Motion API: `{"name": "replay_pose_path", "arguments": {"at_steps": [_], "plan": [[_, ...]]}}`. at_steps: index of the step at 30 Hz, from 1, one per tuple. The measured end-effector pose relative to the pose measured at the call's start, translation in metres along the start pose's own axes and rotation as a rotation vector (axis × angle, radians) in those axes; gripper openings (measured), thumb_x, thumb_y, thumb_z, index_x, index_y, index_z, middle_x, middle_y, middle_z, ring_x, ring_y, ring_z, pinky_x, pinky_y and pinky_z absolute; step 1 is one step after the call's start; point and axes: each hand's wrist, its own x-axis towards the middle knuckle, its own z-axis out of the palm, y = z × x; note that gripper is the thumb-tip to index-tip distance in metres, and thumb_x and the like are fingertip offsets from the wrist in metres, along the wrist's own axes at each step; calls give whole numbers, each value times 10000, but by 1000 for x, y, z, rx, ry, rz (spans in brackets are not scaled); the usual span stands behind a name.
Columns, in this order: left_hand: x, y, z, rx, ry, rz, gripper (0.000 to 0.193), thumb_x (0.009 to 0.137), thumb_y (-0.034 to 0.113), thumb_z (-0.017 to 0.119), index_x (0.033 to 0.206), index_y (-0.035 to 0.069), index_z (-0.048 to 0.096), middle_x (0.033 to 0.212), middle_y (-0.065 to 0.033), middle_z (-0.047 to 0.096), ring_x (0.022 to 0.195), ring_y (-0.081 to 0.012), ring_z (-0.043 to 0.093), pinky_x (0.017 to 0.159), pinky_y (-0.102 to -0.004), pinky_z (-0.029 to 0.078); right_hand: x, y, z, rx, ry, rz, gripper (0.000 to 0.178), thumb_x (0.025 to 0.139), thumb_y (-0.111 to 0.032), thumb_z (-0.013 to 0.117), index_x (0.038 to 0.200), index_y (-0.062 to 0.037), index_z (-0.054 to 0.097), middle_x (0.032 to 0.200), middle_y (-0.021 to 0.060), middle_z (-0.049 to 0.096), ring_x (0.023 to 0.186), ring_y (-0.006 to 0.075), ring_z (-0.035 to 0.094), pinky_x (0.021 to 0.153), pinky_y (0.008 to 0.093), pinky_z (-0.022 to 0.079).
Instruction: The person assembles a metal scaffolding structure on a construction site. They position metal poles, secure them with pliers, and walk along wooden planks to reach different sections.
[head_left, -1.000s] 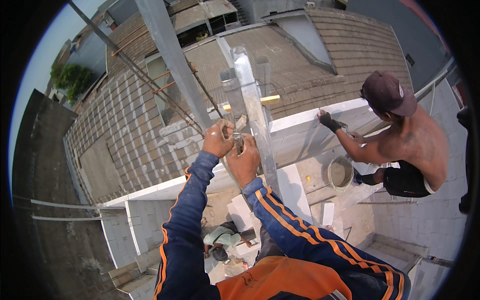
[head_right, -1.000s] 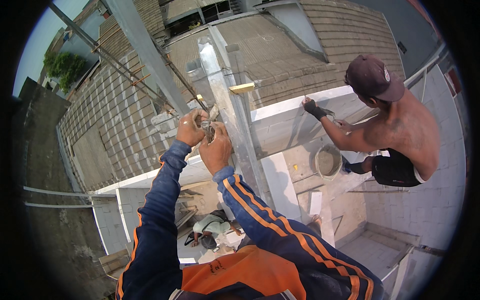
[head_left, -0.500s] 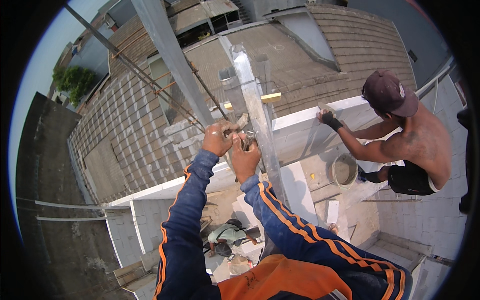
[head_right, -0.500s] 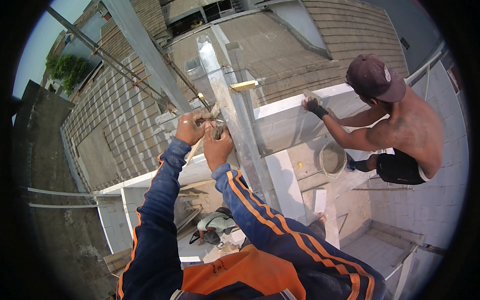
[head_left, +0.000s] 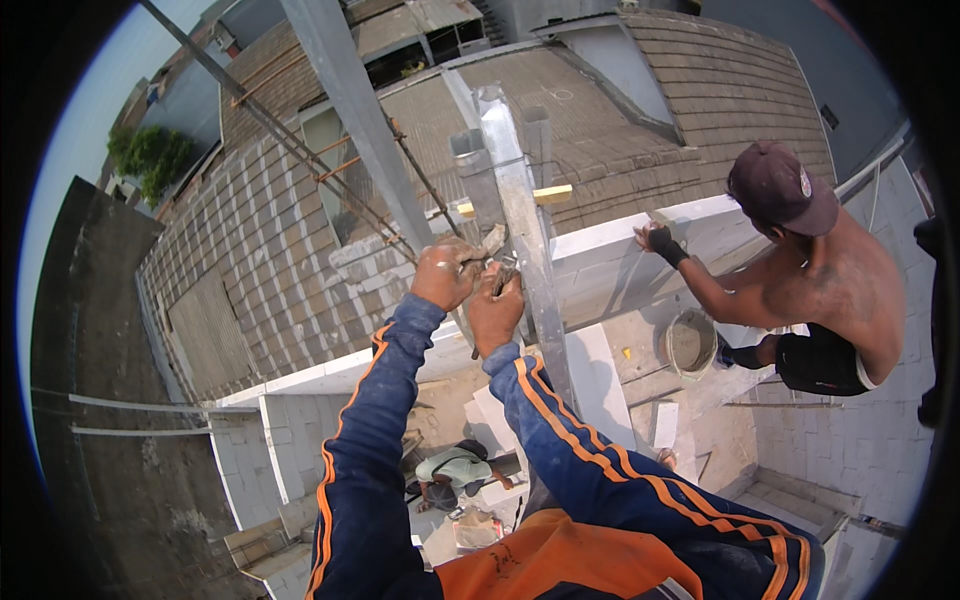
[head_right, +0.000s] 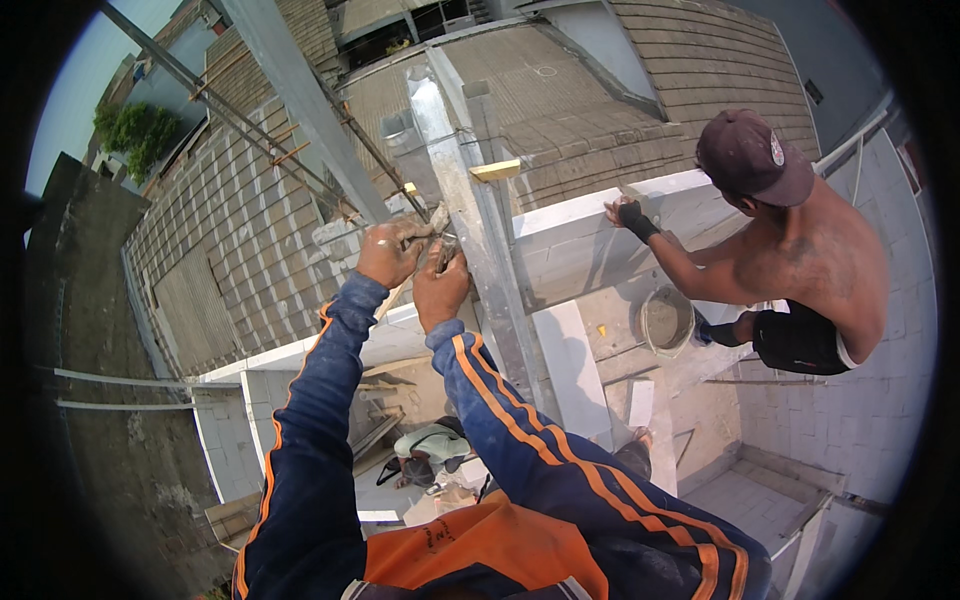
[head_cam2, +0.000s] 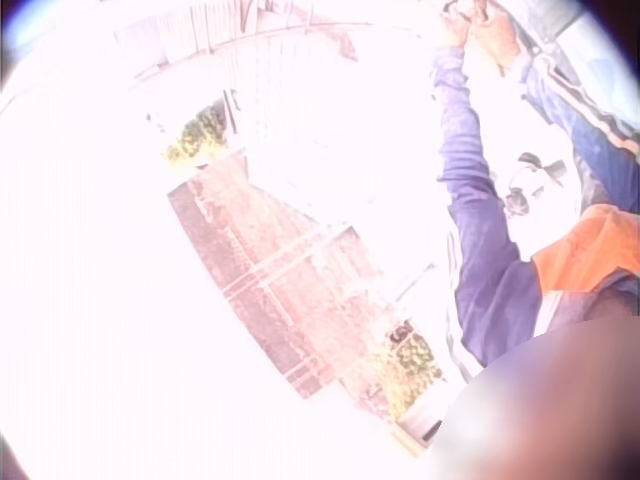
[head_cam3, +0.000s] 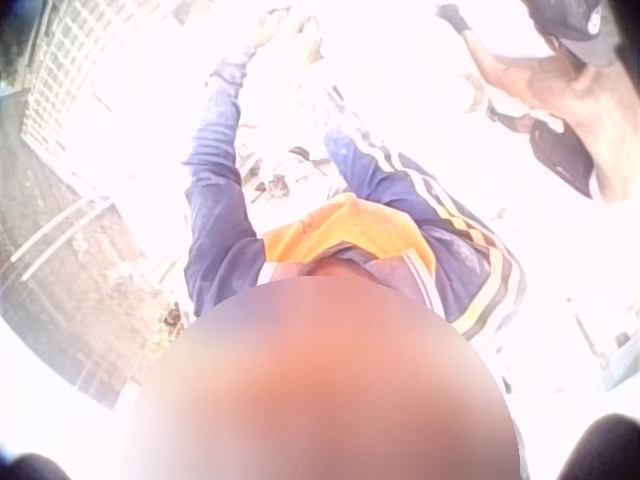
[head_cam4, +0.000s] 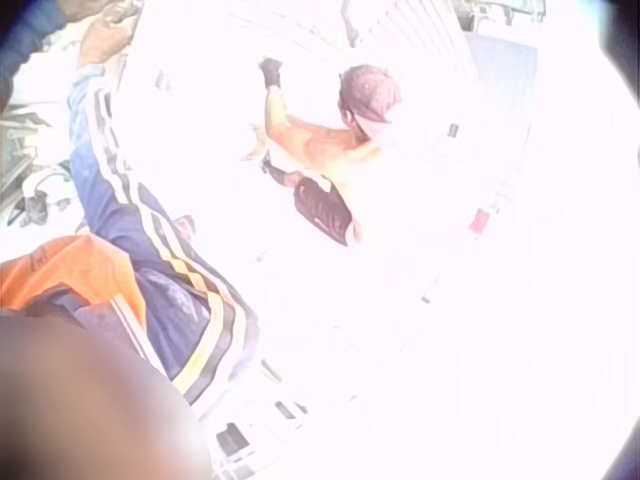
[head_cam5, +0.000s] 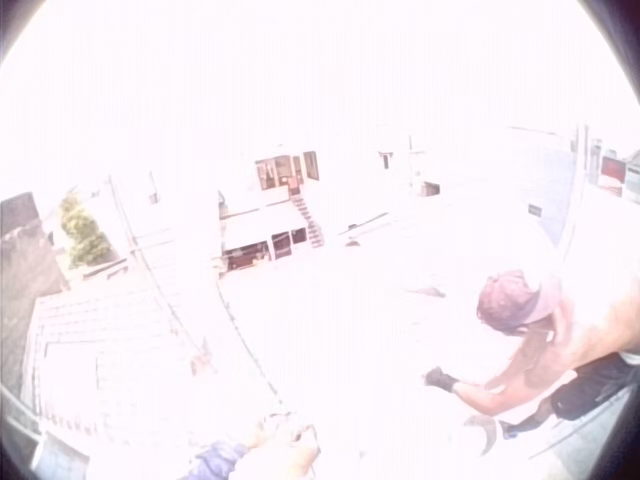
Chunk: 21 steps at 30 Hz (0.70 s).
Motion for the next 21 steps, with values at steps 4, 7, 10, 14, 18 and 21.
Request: {"name": "replay_pose_path", "arguments": {"at_steps": [4,7,10,14,18,21], "plan": [[-1,-3,2,-43,46,27,220,735,39,686,946,46,751,918,-170,704,851,-339,677,774,-390,546,-5,-11,-5,78,-58,-3,361,929,-255,621,1105,59,605,1026,269,670,962,449,634,838,440,495],[-1,-3,2,-83,56,29,199,744,36,673,929,39,747,909,-173,700,852,-340,673,766,-397,545,-1,-13,-3,103,-40,-48,337,924,-236,629,1096,53,612,987,270,672,922,448,639,808,440,495],[-2,0,2,-55,78,4,170,763,33,667,919,29,735,906,-178,701,837,-337,680,752,-397,547,2,-12,-2,21,-20,-67,320,922,-222,628,1084,54,617,959,272,674,898,445,644,786,441,495],[2,5,2,-83,12,-193,155,769,39,694,921,26,723,933,-162,715,843,-326,694,761,-375,544,3,-9,0,28,-32,11,342,928,-223,614,1109,66,610,1003,290,661,949,453,631,823,451,482],[12,6,0,-44,-5,-253,133,753,46,701,881,19,719,871,-143,723,789,-284,704,733,-351,548,8,-2,3,-173,67,-129,296,947,-188,604,1103,63,586,1000,235,654,902,358,617,808,407,467],[18,9,-1,-47,9,-381,159,732,74,714,882,24,729,825,-130,726,748,-241,706,719,-335,552,10,10,2,-54,-37,-31,413,933,-204,603,1210,98,546,1219,324,571,1148,486,519,1000,455,381]]}}
